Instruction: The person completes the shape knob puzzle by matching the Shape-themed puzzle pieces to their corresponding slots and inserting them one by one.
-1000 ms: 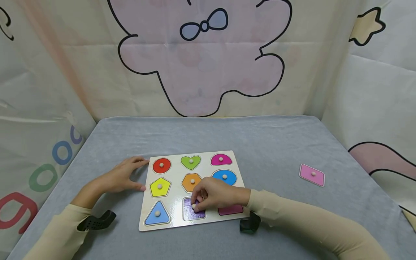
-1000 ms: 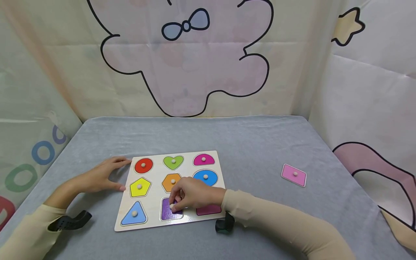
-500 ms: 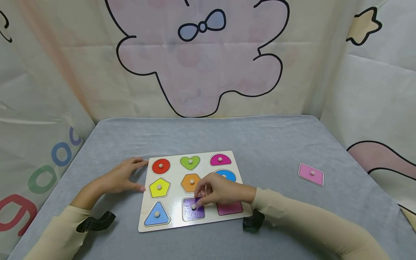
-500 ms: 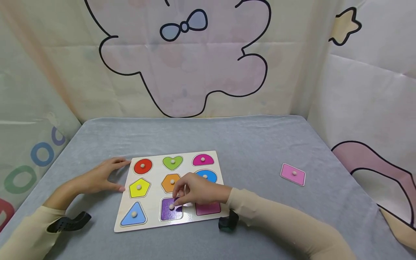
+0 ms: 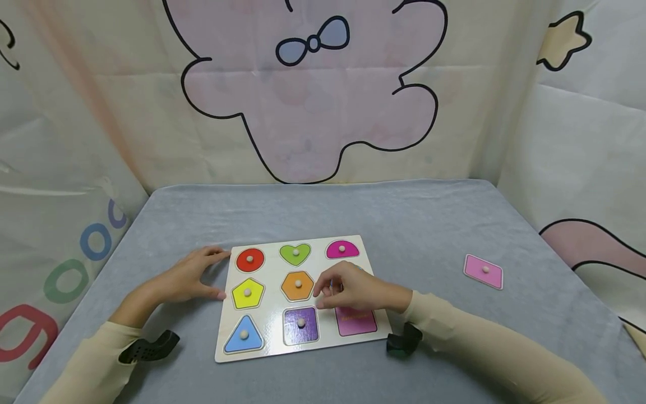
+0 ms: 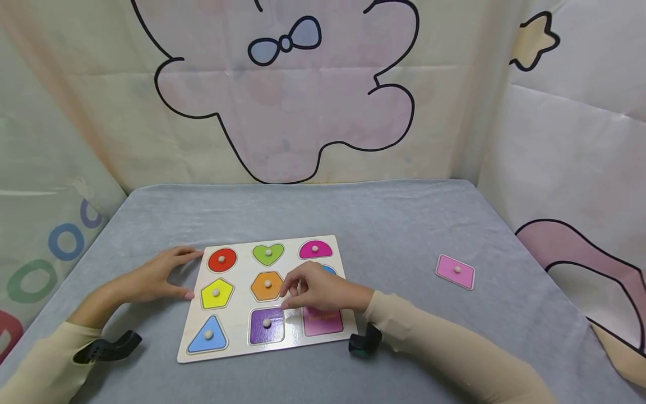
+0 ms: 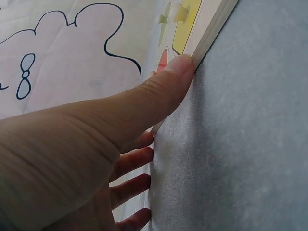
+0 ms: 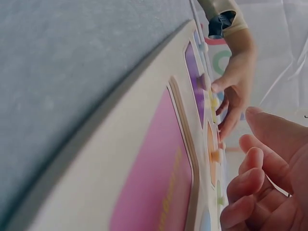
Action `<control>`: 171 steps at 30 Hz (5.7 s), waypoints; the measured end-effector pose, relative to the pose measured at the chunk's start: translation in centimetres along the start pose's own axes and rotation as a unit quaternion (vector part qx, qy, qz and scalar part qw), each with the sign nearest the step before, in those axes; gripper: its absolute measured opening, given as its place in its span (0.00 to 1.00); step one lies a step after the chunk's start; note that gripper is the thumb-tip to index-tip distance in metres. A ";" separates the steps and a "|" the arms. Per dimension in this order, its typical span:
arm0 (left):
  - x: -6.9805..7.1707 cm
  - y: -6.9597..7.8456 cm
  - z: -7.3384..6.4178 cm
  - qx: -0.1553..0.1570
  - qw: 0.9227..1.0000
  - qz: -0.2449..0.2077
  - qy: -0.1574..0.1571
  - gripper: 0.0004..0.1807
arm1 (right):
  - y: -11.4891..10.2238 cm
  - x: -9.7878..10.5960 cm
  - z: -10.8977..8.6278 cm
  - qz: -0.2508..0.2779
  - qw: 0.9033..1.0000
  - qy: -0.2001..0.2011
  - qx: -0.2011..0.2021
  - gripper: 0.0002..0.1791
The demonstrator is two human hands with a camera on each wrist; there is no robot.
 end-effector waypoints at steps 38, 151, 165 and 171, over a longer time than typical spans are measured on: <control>0.2 0.4 -0.2 0.001 1.000 0.005 -0.001 0.54 | 5.6 6.6 -7.1 -0.035 0.992 0.114 -0.037 0.05; 0.1 0.3 0.0 0.005 1.000 -0.004 -0.002 0.53 | 12.0 17.5 -23.2 -0.188 0.934 0.252 -0.169 0.06; 0.2 0.3 -0.2 0.005 1.000 -0.004 0.002 0.53 | 10.7 16.3 -20.0 -0.154 0.946 0.246 -0.143 0.06; 0.1 0.3 -0.1 0.009 1.000 -0.004 -0.004 0.54 | 10.0 15.6 -18.6 -0.145 0.953 0.234 -0.124 0.05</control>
Point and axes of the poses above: each hand's wrist, its own z-axis towards the middle knuckle, its own x-axis out of the back of the hand, y = z × x, the point moved 4 cm from there along z, towards the middle knuckle, and after that the axes turned 3 degrees about x, right-handed, at the moved point
